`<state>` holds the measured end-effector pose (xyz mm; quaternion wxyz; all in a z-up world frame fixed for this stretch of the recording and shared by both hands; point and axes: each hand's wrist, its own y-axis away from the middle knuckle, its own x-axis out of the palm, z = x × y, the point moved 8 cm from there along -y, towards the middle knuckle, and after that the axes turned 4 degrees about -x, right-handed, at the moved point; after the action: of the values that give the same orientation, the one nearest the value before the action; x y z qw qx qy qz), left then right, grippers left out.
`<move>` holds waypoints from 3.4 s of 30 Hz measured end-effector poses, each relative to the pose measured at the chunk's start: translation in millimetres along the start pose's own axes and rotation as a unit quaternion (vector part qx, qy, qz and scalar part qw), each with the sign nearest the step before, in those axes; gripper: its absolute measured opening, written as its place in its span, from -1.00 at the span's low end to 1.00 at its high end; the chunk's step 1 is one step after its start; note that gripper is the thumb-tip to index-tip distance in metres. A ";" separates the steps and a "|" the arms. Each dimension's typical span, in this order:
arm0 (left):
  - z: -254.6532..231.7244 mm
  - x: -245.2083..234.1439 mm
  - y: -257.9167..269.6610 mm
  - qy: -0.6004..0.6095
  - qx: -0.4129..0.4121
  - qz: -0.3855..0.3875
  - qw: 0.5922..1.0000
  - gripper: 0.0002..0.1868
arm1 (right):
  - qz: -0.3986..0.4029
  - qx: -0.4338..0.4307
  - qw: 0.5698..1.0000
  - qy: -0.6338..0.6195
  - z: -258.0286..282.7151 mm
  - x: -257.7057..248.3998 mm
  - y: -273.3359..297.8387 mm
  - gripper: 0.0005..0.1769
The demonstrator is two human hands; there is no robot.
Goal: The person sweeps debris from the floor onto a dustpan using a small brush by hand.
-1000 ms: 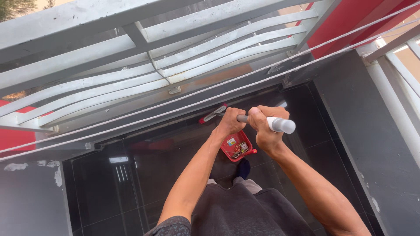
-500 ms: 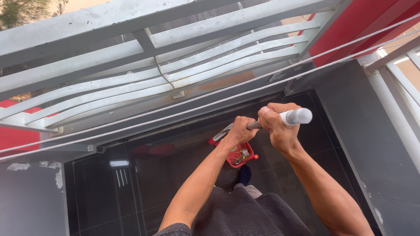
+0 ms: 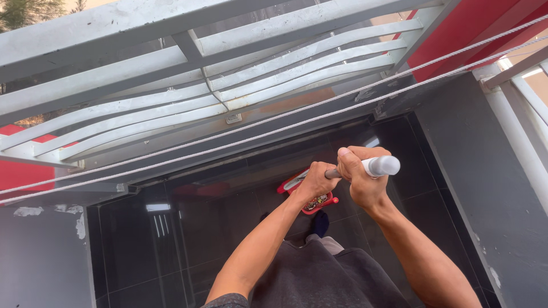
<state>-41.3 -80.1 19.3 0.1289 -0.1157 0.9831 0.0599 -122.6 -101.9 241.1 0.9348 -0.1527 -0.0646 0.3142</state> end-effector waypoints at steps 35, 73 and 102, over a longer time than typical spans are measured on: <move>-4.8 -18.5 -16.4 -0.062 0.106 -0.068 0.990 -0.91 | 0.043 -0.067 0.989 0.125 10.9 7.2 4.5 -0.52; 13.9 -77.6 35.0 -0.082 0.018 -0.289 0.954 -0.69 | 0.129 0.395 0.806 0.421 -426.6 -121.1 196.5 -0.38; 111.6 -66.4 124.6 -0.125 -0.235 -0.349 0.899 -0.71 | 0.056 0.387 0.830 0.398 -385.6 -111.9 234.2 -0.59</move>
<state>17.6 70.8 -59.1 0.2321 -0.4700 0.8128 0.2542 -260.9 -87.2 -202.5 0.8429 0.1064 0.4489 0.2768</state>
